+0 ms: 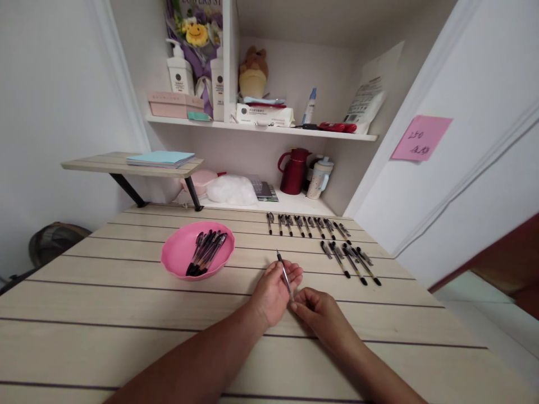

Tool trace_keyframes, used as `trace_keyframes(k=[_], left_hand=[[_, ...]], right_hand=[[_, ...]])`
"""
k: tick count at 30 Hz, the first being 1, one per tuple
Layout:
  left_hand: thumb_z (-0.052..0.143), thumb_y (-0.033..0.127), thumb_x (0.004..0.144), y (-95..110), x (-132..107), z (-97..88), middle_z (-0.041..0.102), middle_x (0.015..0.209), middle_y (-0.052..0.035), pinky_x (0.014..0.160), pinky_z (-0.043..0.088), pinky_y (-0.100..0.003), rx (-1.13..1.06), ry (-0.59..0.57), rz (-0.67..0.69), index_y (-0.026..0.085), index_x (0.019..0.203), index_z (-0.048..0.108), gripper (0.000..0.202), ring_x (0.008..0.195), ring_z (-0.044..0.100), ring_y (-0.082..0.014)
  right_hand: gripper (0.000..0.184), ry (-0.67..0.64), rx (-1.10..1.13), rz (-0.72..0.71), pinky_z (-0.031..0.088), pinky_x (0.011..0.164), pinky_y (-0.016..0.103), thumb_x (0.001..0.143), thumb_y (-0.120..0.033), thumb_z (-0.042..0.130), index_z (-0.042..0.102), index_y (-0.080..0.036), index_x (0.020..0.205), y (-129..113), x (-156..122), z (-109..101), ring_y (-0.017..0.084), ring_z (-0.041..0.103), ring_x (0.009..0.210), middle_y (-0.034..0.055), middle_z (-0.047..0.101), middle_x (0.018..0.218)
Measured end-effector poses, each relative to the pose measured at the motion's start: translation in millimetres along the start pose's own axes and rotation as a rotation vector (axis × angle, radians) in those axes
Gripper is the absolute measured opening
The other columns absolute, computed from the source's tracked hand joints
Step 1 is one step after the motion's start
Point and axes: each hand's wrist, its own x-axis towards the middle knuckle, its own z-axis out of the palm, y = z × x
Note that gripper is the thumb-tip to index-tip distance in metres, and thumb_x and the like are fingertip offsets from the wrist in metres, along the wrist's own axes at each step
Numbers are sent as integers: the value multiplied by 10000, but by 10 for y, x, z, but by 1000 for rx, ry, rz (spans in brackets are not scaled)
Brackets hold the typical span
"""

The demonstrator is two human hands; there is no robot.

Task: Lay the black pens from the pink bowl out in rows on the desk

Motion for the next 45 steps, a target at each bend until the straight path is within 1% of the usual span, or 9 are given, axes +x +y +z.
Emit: trace_keyframes(k=[3,7,11,15,19,22,27,40,45], left_hand=[[561,328,774,7,14,-11,593,1005,-112,940,363,-359,50,52,-29,159,887,566,203,1007,553,-204],[514,398,792,15,25,-27,530,1150,-131,944,357,-353,128,126,-92,171,987,532,300,1087,506,-212],[532,394,777,27,21,-38,518,1179,-138,939,349,-374,200,91,-117,182,1066,508,360,1098,497,-222],[549,387,760,32,15,-45,543,1133,-139,925,351,-385,241,53,-113,168,1044,535,360,1072,501,-230],[560,402,746,29,14,-48,571,1064,-128,910,357,-380,252,43,-106,163,993,568,343,1035,512,-224],[575,407,735,29,18,-52,586,1022,-123,900,361,-380,245,39,-106,162,972,579,342,1005,523,-221],[580,402,732,31,22,-59,596,984,-116,888,369,-374,245,35,-106,157,951,590,328,979,532,-215],[592,410,721,30,25,-58,603,980,-120,881,373,-378,249,31,-106,157,937,600,333,974,538,-219],[588,399,728,35,26,-62,603,988,-122,860,385,-366,250,30,-111,156,935,597,320,959,543,-213]], right_hand=[[210,79,-107,-1,301,479,209,737,-318,491,460,-182,580,8,92,-103,88,395,486,-38,473,509],[217,233,-433,46,335,529,229,757,-307,445,578,-177,645,112,295,-446,137,523,564,19,611,596],[262,334,-817,186,328,541,252,793,-324,424,616,-186,681,253,443,-751,185,584,643,66,656,663],[279,340,-990,256,351,587,268,823,-323,401,629,-182,745,363,493,-848,211,606,720,102,669,760],[313,322,-1050,267,378,644,297,845,-340,374,633,-174,786,436,524,-851,233,612,772,125,667,803],[335,310,-1071,269,385,651,308,855,-351,359,634,-169,792,460,551,-858,241,615,783,132,666,813],[313,297,-1075,273,391,651,313,841,-357,395,635,-161,801,464,580,-870,247,616,789,141,668,823],[312,318,-1073,267,383,667,315,842,-367,394,621,-156,808,491,594,-849,245,617,789,143,666,827],[301,330,-1111,253,376,642,305,845,-361,390,605,-150,831,439,553,-839,245,616,777,139,666,818]])
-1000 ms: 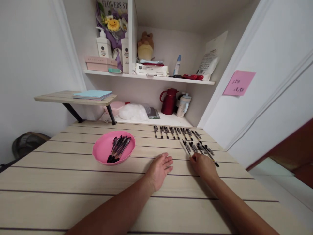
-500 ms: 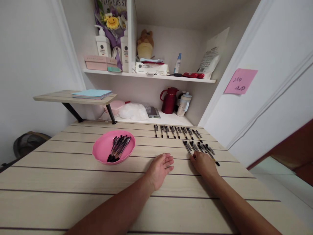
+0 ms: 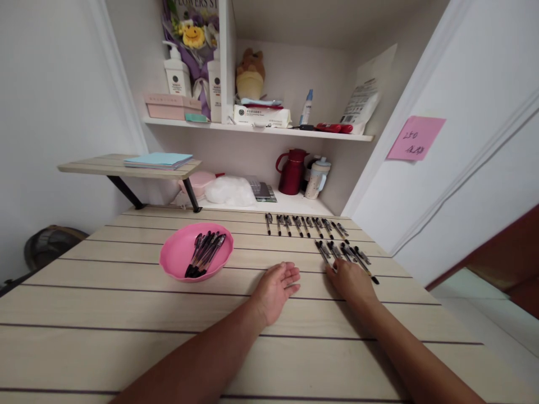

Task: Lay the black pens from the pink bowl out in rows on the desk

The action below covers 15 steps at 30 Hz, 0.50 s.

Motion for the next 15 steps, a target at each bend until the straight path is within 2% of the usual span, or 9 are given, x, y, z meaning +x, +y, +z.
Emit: trace_keyframes(k=[3,5,9,12,15], left_hand=[[591,389,727,-2,-4,7,608,971,-120,848,391,-359,-1,-1,9,153,926,597,308,931,553,-207],[598,382,721,-9,-9,19,614,895,-105,822,402,-348,1,-6,30,147,911,597,302,861,567,-190],[595,418,708,-19,-27,39,552,653,-25,645,415,-275,51,-16,85,138,830,584,306,613,526,-121],[581,459,699,4,-46,36,468,540,28,487,322,-212,185,-4,163,148,735,553,315,471,417,-73],[578,471,691,74,-73,37,389,462,59,426,222,-193,346,38,261,163,634,496,324,401,312,-47]], right_hand=[[274,20,-10,-36,365,615,294,853,-339,386,589,-155,844,-89,-82,-79,235,617,763,128,663,823],[264,23,10,-88,351,594,282,859,-330,380,582,-160,836,-208,-161,-147,226,617,757,119,661,828],[282,-28,105,-184,308,553,262,868,-330,369,582,-163,790,-544,-319,-287,198,617,735,102,662,792],[296,-86,202,-234,285,533,252,872,-325,362,592,-172,766,-795,-387,-357,176,610,707,91,668,772],[298,-132,292,-275,284,536,241,873,-329,365,595,-188,746,-995,-409,-353,164,604,688,76,674,756]])
